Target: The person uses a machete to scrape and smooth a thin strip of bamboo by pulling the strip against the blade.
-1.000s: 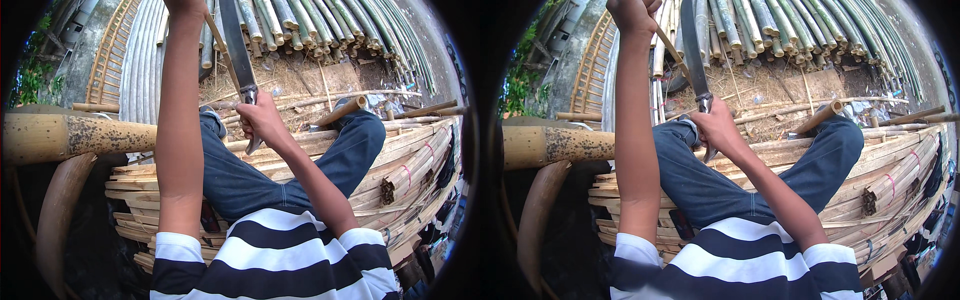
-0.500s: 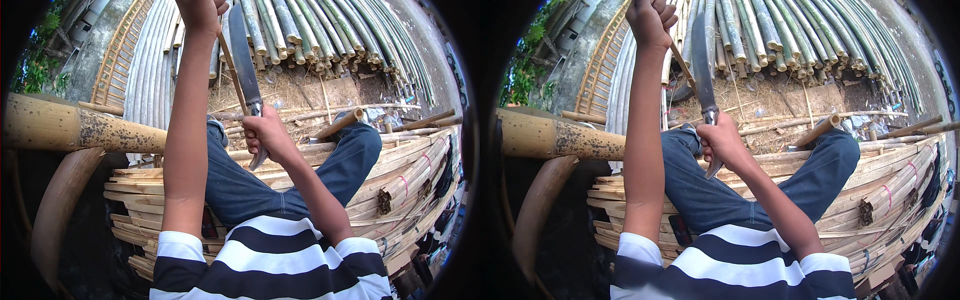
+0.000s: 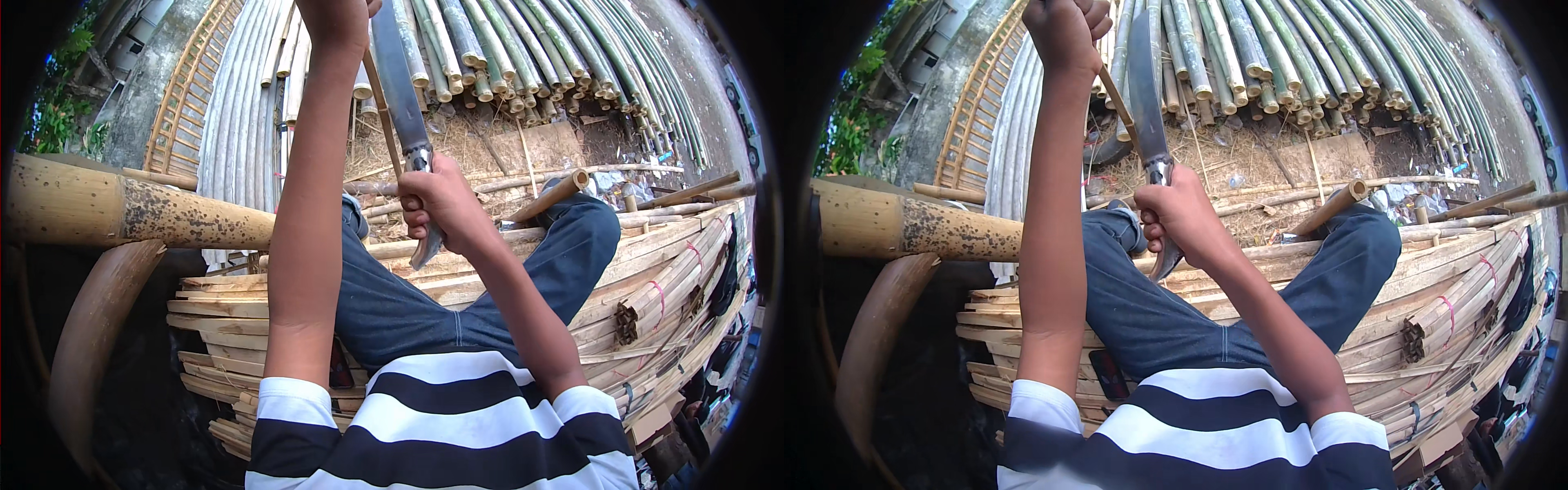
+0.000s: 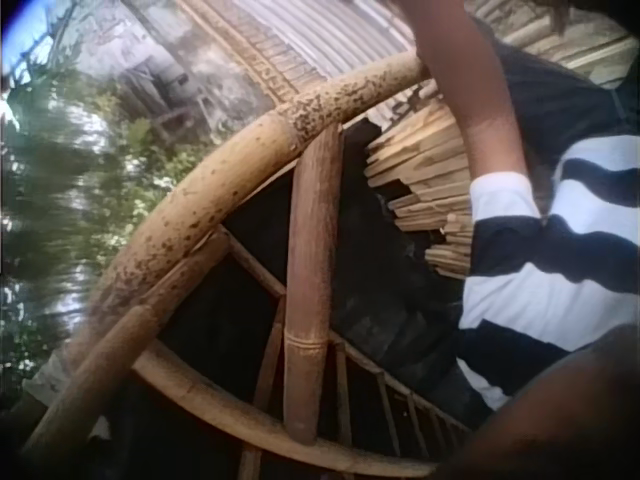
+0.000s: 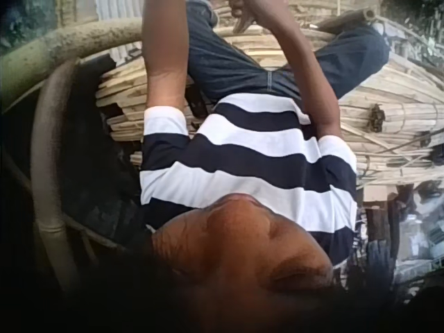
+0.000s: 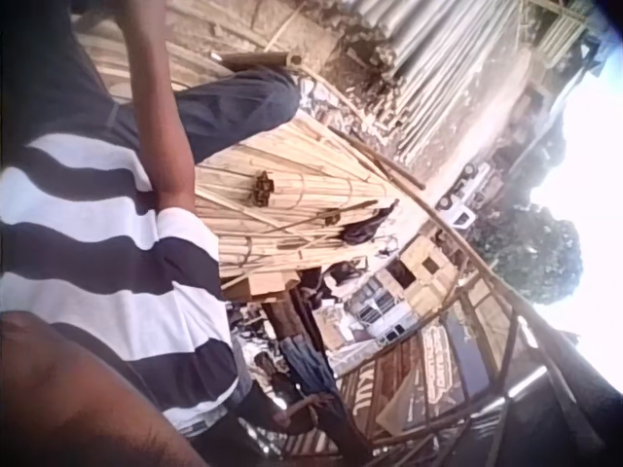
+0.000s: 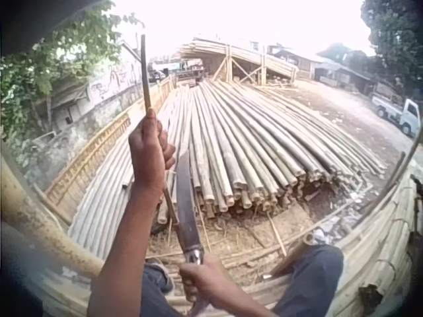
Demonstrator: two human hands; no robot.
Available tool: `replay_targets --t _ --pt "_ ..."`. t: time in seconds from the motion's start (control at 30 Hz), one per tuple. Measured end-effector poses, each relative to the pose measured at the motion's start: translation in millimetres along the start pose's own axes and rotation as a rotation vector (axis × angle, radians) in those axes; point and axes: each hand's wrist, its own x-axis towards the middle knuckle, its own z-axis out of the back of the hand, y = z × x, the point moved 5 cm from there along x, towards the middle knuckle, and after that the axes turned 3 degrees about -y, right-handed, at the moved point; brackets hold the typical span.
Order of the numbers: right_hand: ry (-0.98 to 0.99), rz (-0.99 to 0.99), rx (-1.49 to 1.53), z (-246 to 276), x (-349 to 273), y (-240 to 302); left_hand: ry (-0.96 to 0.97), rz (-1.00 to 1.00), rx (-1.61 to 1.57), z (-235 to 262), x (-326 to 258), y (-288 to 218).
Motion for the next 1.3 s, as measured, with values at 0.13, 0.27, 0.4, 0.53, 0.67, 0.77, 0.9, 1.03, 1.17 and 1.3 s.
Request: replay_targets --t 0.13,0.27,0.4,0.53,0.67,0.77,0.9,1.03,1.17,1.3 --pt "-0.013 0.088 -0.006 -11.1 14.0 38.4 -0.025 -0.058 0.045 -17.2 -9.1 -1.4" --pt "-0.163 -0.038 -0.083 24.7 19.5 -58.5 -0.081 -0.082 0.078 -6.4 -2.3 5.4" --pt "-0.216 -0.339 -0.003 70.4 0.7 -176.5 -0.045 -0.038 -0.009 -3.1 1.6 5.6" --pt "-0.255 -0.315 0.052 67.0 -7.2 -144.4 -0.003 -0.006 0.011 -9.9 1.3 10.9" --pt "-0.121 -0.078 0.028 25.2 4.2 -39.4 0.038 0.015 -0.048 -17.8 -4.2 22.8" --pt "-0.037 0.078 0.002 10.6 12.7 18.9 0.125 -0.019 0.129 -11.6 -45.3 59.7" --pt "-0.171 0.084 0.037 50.2 26.1 9.5 -0.092 -0.061 -0.115 0.8 -56.0 42.6" --pt "-0.351 0.083 0.061 108.6 19.8 -15.7 -0.153 -0.063 -0.185 18.9 -27.1 -12.1" --pt "-0.401 0.056 0.071 136.2 3.5 -27.6 -0.109 -0.118 -0.154 15.9 -33.4 -15.2" --pt "-0.379 0.064 0.052 139.8 -2.8 -27.8 -0.030 -0.107 -0.080 9.4 -46.5 -3.5"
